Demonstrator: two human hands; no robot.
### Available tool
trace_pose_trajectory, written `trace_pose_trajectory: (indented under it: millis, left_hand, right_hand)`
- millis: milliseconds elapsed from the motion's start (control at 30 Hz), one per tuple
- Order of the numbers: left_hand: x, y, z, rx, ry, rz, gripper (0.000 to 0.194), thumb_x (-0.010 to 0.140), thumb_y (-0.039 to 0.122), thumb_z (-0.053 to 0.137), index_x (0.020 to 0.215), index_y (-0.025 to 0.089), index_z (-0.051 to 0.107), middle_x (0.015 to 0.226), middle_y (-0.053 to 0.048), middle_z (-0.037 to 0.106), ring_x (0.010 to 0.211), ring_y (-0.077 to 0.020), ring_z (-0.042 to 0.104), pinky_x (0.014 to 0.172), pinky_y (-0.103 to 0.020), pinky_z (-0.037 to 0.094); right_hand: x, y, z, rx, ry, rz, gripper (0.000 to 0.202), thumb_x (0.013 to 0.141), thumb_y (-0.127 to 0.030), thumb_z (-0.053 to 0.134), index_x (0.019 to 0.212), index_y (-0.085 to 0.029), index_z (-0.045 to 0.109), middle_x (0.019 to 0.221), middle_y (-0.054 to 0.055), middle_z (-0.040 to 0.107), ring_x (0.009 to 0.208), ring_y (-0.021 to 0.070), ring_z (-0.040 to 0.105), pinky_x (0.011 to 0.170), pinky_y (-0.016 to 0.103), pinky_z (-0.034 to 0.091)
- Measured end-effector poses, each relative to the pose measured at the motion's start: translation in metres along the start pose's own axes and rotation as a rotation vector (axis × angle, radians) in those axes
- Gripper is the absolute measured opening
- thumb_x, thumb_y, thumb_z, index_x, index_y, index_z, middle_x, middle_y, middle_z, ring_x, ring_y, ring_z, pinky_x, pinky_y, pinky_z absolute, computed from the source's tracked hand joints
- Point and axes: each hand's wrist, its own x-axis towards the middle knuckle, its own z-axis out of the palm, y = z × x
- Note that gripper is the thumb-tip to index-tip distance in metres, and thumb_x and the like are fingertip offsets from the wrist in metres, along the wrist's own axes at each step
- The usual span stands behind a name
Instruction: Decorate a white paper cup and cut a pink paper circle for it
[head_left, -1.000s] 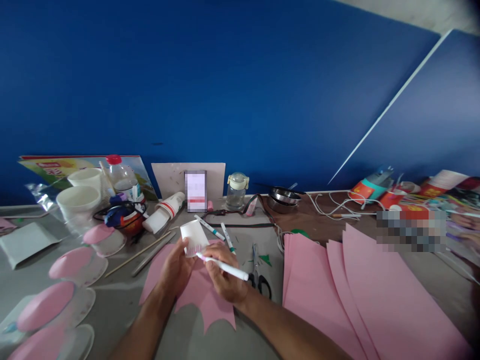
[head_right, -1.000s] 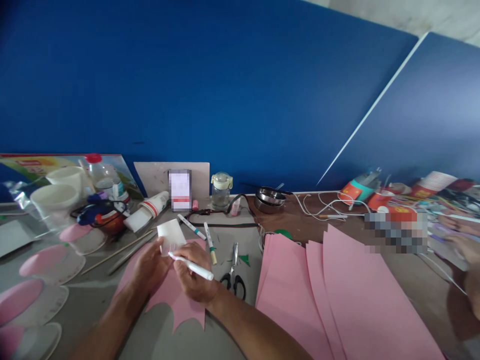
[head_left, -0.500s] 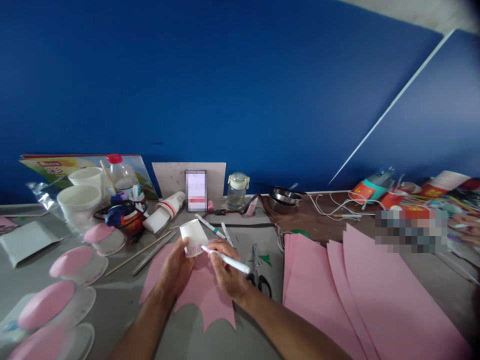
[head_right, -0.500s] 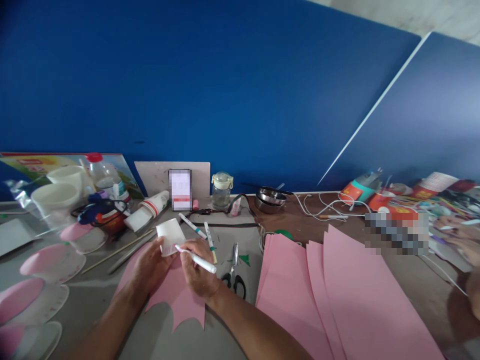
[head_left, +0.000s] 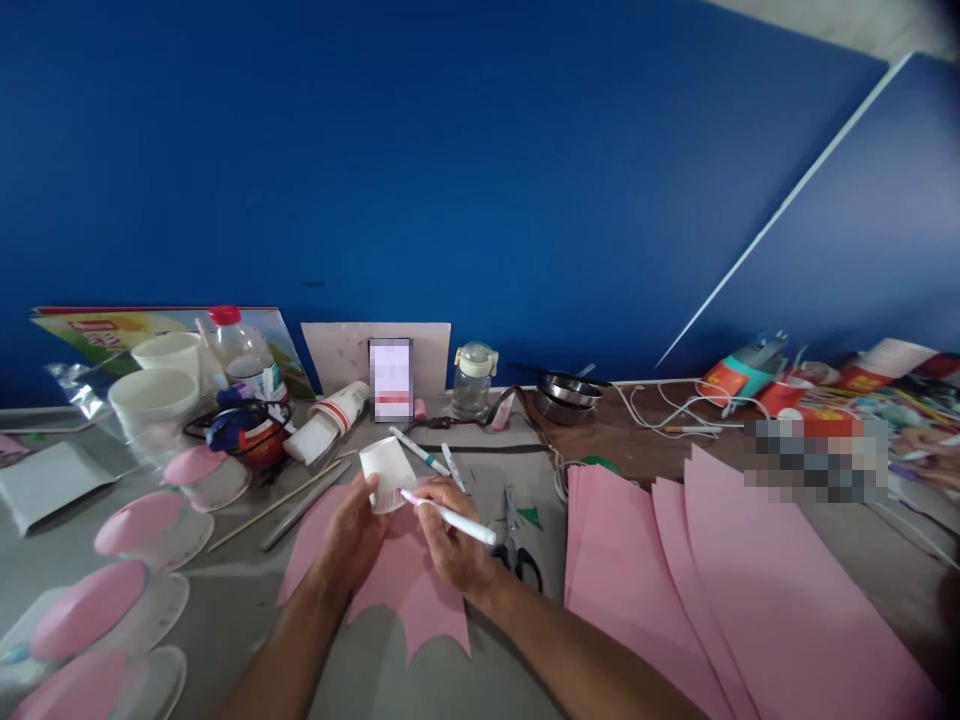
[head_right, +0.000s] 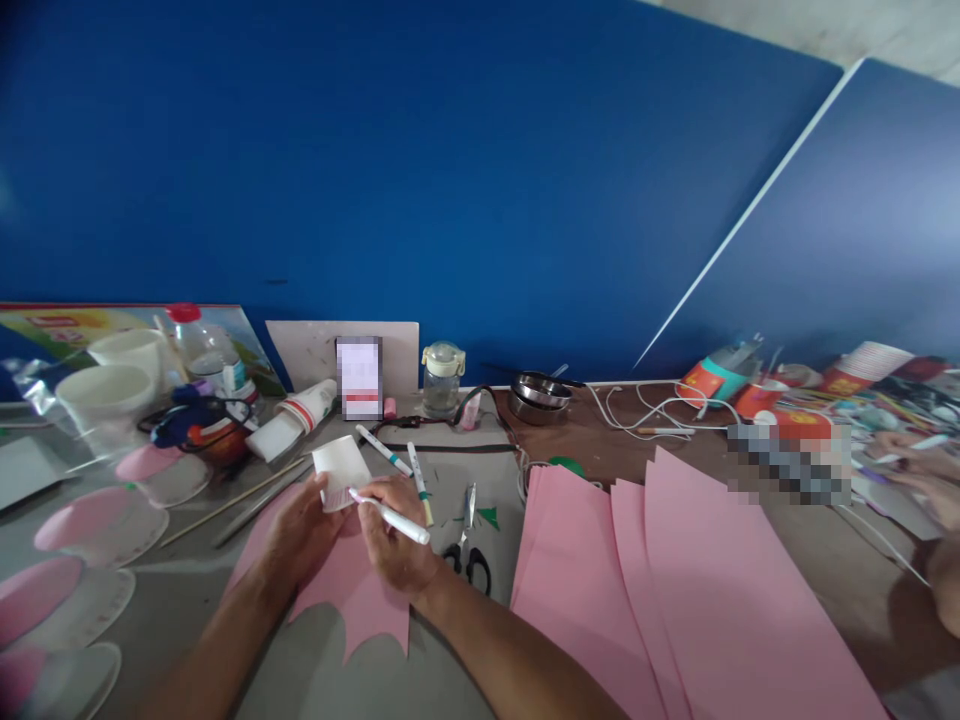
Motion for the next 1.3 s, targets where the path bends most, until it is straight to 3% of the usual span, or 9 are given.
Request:
trace_pose_trajectory:
  millis: [400, 867, 1300]
  left_hand:
    - [0.0047, 0.0001, -0.0056, -0.052, 0.018, 0.02, 0.028, 0.079, 0.021, 0.064, 0.107, 0.014, 0.066, 0.092, -0.006, 0.074, 0.086, -0.0218, 0.069, 0.081, -0.033, 0.053]
    - [0.0007, 0.0015, -0.0019, -0.008, -0.003, 0.006, 0.024, 0.077, 0.025, 0.066, 0.097, 0.013, 0.068, 0.089, -0.006, 0.074, 0.077, -0.021, 0.069, 0.071, -0.031, 0.054]
    - [0.0003, 0.0025, -0.0002, 0.016, -0.007, 0.023, 0.025, 0.078, 0.027, 0.066, 0.098, 0.012, 0.068, 0.086, -0.006, 0.074, 0.083, -0.0231, 0.069, 0.078, -0.033, 0.053]
  right_hand:
    - [-0.0003, 0.0039, 0.0005, -0.034, 0.012, 0.006, 0.018, 0.09, -0.025, 0.045, 0.088, -0.021, 0.062, 0.081, 0.005, 0.067, 0.08, 0.0192, 0.062, 0.078, 0.036, 0.051]
    - [0.0002, -0.0008, -0.0005, 0.03, -0.042, -0.053, 0.017, 0.09, -0.024, 0.045, 0.09, -0.023, 0.061, 0.08, 0.004, 0.065, 0.083, 0.0192, 0.061, 0.079, 0.036, 0.05]
    - [0.0009, 0.0003, 0.0002, -0.04, -0.015, -0.02, 0.017, 0.089, -0.022, 0.045, 0.087, -0.023, 0.062, 0.08, 0.004, 0.066, 0.08, 0.0198, 0.062, 0.078, 0.037, 0.051]
